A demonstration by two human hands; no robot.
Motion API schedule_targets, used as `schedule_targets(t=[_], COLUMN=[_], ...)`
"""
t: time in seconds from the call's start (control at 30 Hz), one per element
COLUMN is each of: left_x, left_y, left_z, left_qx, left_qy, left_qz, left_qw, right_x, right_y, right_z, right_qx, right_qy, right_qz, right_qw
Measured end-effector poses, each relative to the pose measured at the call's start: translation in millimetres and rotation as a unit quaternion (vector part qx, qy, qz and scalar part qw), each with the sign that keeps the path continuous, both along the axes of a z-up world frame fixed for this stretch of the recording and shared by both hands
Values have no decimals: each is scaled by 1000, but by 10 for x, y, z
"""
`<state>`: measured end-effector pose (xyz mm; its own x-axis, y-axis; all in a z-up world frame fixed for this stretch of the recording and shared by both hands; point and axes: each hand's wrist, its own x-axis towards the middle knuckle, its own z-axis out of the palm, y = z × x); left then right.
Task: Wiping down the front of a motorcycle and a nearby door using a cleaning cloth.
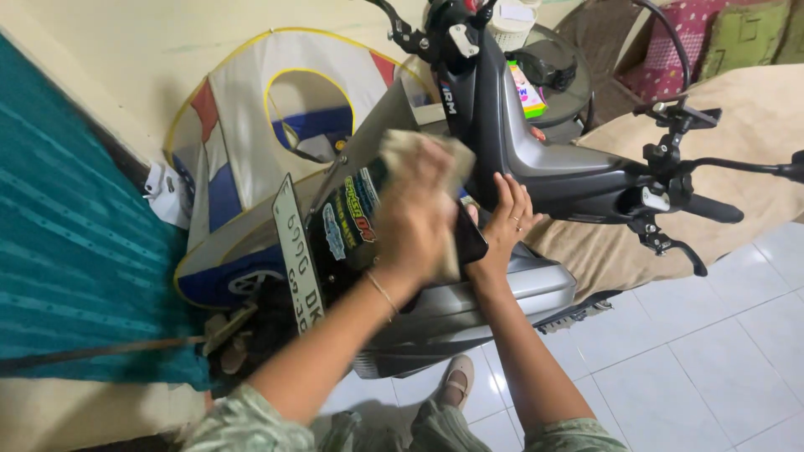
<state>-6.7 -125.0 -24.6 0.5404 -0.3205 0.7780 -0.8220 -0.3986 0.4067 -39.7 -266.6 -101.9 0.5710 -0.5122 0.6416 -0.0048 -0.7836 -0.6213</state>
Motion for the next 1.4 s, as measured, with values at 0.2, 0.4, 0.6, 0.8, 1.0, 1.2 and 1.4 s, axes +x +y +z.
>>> schedule_targets(t=[0.2, 0.4, 0.6, 0.8, 1.0, 1.2, 1.4], left_x=[-340, -1, 950, 2098, 931, -198, 494], left_y=[38, 78, 462, 1035, 756, 552, 1236], left_z=[153, -7, -304, -1587, -551, 30, -795], left_qx=[69, 10, -99, -13, -144, -64, -557], left_qy=[-91, -11, 153, 192, 287, -30, 560], left_qz=[-64, -41, 121, 221, 76, -66, -212], left_qw=[991, 999, 976, 956, 944, 995, 576], right_x=[4, 1, -24, 27, 36, 53, 42], right_y=[-114, -98, -56, -55, -59, -139, -149], right_z=[-163, -84, -13, -32, -36, -99, -66], right_qx=[46, 13, 12, -11, -24, -13, -8], right_qy=[-51, -32, -23, 1, 6, 11, -25], right_qz=[18, 2, 10, 8, 10, 9, 3], right_qw=[997, 999, 1000, 1000, 1000, 1000, 1000])
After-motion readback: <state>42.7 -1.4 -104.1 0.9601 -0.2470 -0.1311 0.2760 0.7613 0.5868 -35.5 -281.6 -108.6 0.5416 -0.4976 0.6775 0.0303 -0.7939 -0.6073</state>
